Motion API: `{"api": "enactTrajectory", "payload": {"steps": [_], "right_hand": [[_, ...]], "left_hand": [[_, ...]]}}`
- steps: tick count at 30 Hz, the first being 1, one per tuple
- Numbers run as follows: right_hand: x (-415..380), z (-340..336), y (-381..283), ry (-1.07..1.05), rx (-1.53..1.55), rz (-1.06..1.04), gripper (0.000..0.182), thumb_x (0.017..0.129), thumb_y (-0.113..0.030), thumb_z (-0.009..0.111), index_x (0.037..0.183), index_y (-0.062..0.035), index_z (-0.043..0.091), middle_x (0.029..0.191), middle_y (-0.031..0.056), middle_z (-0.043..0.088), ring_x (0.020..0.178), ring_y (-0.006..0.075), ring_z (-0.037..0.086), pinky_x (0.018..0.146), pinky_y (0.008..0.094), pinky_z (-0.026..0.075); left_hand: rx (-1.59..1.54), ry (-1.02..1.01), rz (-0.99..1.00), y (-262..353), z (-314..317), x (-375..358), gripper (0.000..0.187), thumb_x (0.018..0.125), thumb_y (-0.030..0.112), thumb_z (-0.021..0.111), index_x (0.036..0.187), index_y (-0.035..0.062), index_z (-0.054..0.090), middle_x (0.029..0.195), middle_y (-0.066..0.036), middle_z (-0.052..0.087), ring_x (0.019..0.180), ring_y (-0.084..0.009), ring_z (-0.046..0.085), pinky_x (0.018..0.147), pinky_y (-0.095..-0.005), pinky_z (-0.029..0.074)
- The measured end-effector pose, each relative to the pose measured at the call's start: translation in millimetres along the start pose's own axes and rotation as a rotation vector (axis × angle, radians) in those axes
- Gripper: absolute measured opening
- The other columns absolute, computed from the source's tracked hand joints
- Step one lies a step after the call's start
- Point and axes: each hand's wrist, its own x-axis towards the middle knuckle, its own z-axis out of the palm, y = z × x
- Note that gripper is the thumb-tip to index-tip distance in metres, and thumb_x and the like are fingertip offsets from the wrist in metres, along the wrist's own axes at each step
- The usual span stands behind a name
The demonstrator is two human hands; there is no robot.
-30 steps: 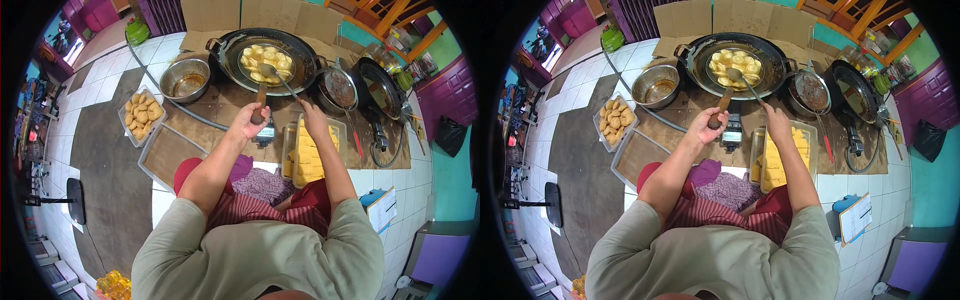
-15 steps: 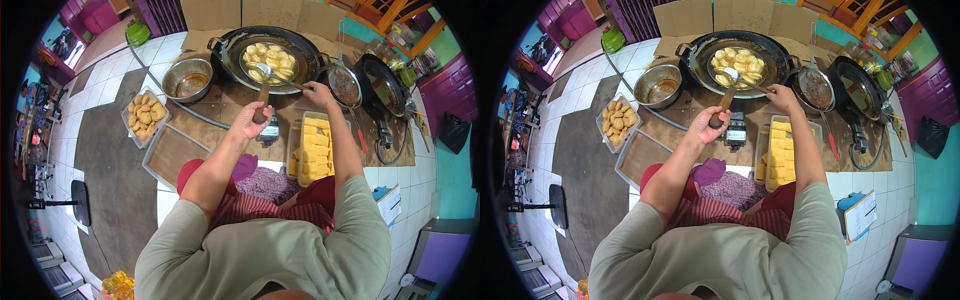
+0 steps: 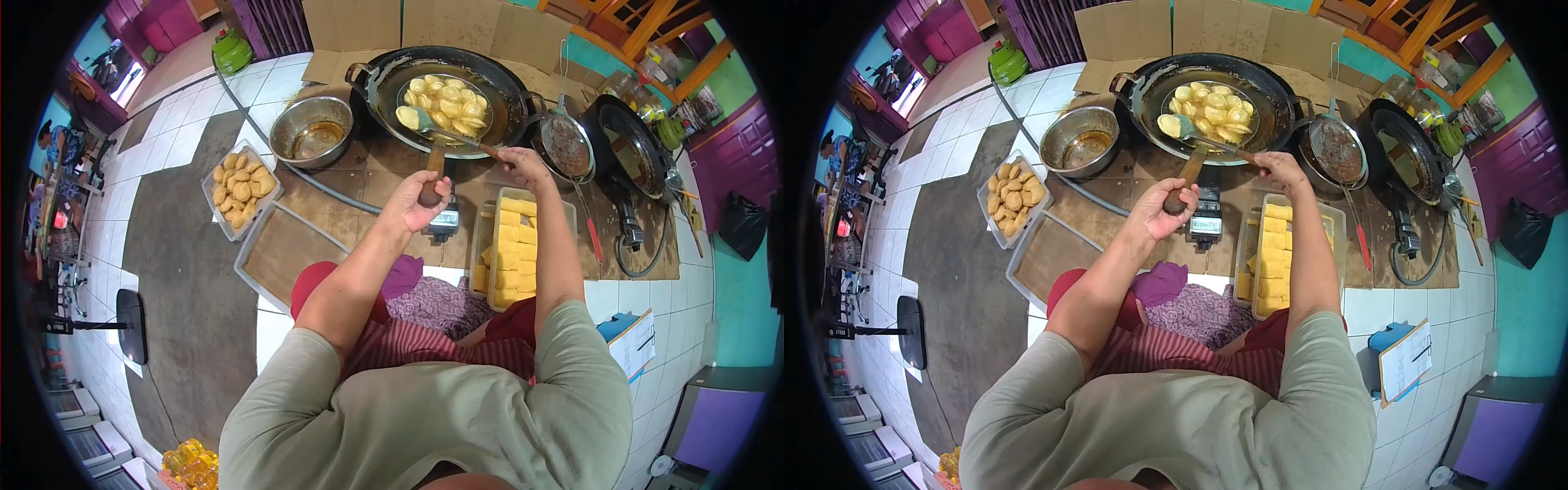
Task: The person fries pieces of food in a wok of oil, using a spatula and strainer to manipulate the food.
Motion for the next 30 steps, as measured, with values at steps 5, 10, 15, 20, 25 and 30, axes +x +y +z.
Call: {"api": "enactTrajectory", "payload": {"steps": [5,10,15,20,25,30], "right_hand": [[38.1,-21.2,-31.7,0.125,-0.099,-0.079,0.023,0.078,-0.022,0.064,0.096,-0.0074,0.065,0.067,0.0022,0.056,0.045,0.0079,0.042,0.038,0.0221,0.029],[74.9,9.3,-52.2,0.552,-0.887,-0.439,0.034,0.076,-0.021,0.059,0.108,-0.0093,0.061,0.105,0.0162,0.062,0.102,0.0328,0.057,0.087,0.0395,0.045],[64.3,44.6,-21.0,0.621,-1.033,-0.578,0.031,0.083,-0.017,0.054,0.114,-0.0154,0.055,0.093,0.0174,0.061,0.087,0.0363,0.06,0.077,0.045,0.048],[30.8,57.1,2.3,0.595,-0.998,-0.661,0.03,0.084,-0.011,0.048,0.113,-0.0136,0.055,0.089,0.019,0.058,0.083,0.0369,0.06,0.072,0.045,0.049],[10.9,48.4,16.5,0.622,-0.949,-0.767,0.036,0.081,-0.012,0.057,0.116,-0.0174,0.054,0.086,0.0154,0.056,0.08,0.0356,0.058,0.069,0.0448,0.048],[-6.6,46.1,25.5,0.604,-0.937,-0.683,0.034,0.082,-0.011,0.055,0.115,-0.0168,0.055,0.085,0.0154,0.056,0.082,0.0343,0.058,0.072,0.0435,0.048]], "left_hand": [[-0.033,0.027,-0.01,-4.0,3.3,-0.3,0.023,0.081,-0.001,0.054,0.098,-0.0076,0.04,0.087,-0.014,0.05,0.064,-0.0145,0.051,0.055,-0.0222,0.05],[-0.006,0.012,0.019,-9.3,10.8,-6.6,0.026,0.081,-0.001,0.054,0.101,-0.0093,0.039,0.088,-0.014,0.049,0.065,-0.0139,0.051,0.056,-0.0215,0.049],[-0.013,0.02,0.022,-4.4,11.5,-9.4,0.026,0.081,-0.002,0.053,0.101,-0.0096,0.038,0.089,-0.014,0.049,0.066,-0.0138,0.051,0.056,-0.0217,0.049],[-0.023,0.023,0.004,-1.7,10.1,-10.4,0.018,0.079,-0.002,0.055,0.091,-0.006,0.042,0.085,-0.014,0.051,0.063,-0.0143,0.051,0.056,-0.0228,0.051],[-0.036,-0.019,0.006,-5.5,16.3,-18.9,0.029,0.08,-0.003,0.054,0.102,-0.0109,0.036,0.089,-0.015,0.047,0.066,-0.0142,0.051,0.056,-0.0217,0.049],[-0.006,-0.055,0.015,-3.3,7.1,-6.9,0.03,0.08,-0.003,0.054,0.102,-0.0109,0.036,0.09,-0.015,0.047,0.067,-0.0143,0.051,0.057,-0.0223,0.049]]}}
